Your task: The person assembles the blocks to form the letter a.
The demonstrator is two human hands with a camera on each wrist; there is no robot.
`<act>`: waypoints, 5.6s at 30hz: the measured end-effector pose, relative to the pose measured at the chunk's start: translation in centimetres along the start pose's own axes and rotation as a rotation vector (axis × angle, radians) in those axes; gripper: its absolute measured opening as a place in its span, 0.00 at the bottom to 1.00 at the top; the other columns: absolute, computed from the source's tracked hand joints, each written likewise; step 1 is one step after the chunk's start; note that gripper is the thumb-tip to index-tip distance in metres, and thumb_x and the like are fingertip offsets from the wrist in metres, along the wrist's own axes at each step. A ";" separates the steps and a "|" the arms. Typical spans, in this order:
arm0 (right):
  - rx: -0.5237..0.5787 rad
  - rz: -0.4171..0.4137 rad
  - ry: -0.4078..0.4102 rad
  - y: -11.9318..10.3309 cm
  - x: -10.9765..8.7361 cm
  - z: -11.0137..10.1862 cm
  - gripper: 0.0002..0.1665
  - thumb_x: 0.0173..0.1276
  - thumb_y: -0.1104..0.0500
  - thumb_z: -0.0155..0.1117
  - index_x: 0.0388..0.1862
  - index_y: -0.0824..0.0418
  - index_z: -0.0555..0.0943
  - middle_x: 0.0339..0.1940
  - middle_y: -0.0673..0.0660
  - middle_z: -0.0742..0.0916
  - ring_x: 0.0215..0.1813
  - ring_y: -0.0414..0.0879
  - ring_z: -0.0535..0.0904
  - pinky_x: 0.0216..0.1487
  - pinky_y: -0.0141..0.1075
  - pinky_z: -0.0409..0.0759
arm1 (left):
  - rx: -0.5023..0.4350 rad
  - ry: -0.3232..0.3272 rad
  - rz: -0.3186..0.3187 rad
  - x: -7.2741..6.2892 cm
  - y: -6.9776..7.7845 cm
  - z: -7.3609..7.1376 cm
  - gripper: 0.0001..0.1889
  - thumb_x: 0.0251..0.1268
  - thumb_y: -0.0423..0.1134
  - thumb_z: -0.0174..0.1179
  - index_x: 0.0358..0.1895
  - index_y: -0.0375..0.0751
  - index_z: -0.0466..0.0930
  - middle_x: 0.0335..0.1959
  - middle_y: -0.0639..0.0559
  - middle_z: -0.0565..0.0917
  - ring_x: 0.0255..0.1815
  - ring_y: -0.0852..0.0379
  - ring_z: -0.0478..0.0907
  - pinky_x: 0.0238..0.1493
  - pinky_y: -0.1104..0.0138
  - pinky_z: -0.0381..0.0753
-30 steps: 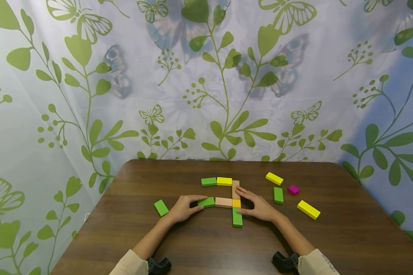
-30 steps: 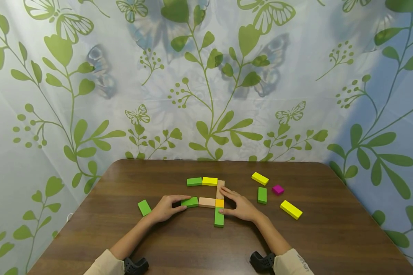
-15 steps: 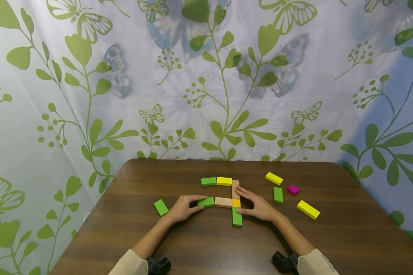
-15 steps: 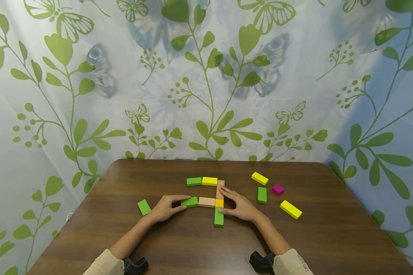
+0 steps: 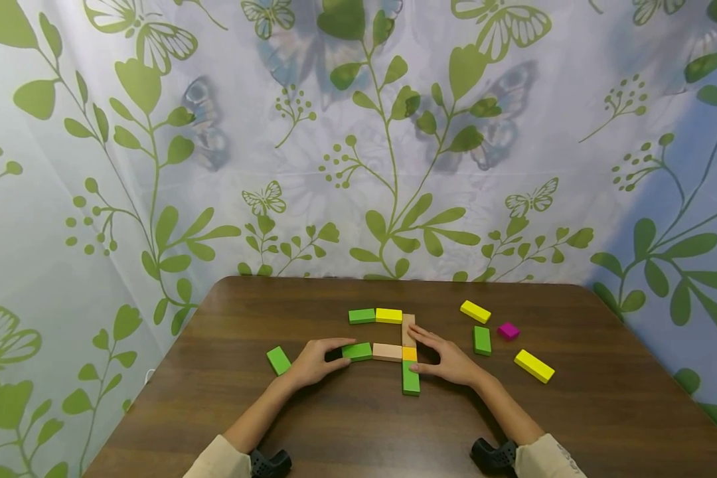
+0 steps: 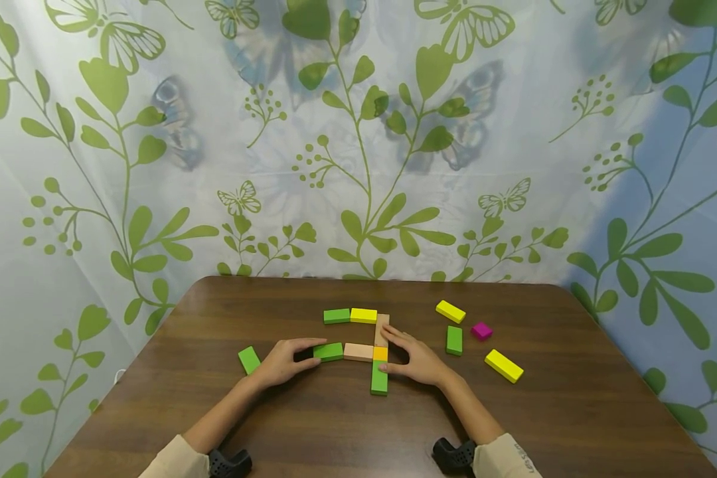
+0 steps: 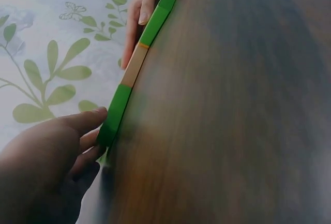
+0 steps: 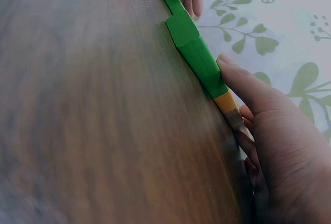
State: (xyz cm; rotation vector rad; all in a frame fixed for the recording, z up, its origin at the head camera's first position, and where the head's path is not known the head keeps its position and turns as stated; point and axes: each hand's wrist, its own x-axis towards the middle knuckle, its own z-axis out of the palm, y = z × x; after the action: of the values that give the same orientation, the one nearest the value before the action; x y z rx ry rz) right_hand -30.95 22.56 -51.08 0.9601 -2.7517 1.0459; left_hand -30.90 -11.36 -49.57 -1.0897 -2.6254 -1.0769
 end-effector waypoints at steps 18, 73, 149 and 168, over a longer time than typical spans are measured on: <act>0.024 -0.011 0.007 0.0 -0.1 0.2 0.45 0.58 0.40 0.65 0.71 0.53 0.61 0.73 0.51 0.60 0.70 0.59 0.54 0.61 0.62 0.57 | 0.074 0.211 -0.011 -5.5 -0.2 -3.9 0.22 0.58 0.40 0.64 0.56 0.38 0.77 0.55 0.47 0.78 0.56 0.51 0.74 0.53 0.55 0.73; 0.017 0.005 0.002 0.0 0.0 0.1 0.46 0.58 0.39 0.64 0.71 0.52 0.60 0.73 0.50 0.60 0.70 0.59 0.54 0.61 0.62 0.57 | 0.060 0.082 -0.006 -5.2 0.2 -1.5 0.31 0.50 0.45 0.70 0.60 0.41 0.74 0.57 0.51 0.75 0.58 0.50 0.71 0.53 0.53 0.73; 0.002 0.002 0.003 -0.1 0.0 0.0 0.46 0.58 0.38 0.64 0.71 0.53 0.61 0.72 0.51 0.61 0.70 0.58 0.55 0.61 0.62 0.57 | 0.016 0.224 -0.149 -0.8 1.1 1.7 0.17 0.56 0.44 0.65 0.48 0.41 0.82 0.45 0.47 0.83 0.48 0.50 0.79 0.47 0.57 0.77; 0.007 -0.002 0.007 -0.2 0.1 0.0 0.46 0.58 0.38 0.64 0.71 0.53 0.62 0.72 0.51 0.61 0.70 0.58 0.55 0.60 0.62 0.58 | 0.015 0.240 -0.150 -0.8 1.1 1.7 0.17 0.56 0.45 0.66 0.47 0.42 0.83 0.43 0.49 0.83 0.46 0.52 0.79 0.46 0.58 0.78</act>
State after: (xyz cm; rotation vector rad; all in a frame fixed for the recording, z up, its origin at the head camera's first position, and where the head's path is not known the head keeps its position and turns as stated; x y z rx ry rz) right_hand -30.95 22.41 -50.96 0.9588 -2.7429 1.0571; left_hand -29.31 -10.18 -50.51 -0.7192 -2.5492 -1.1347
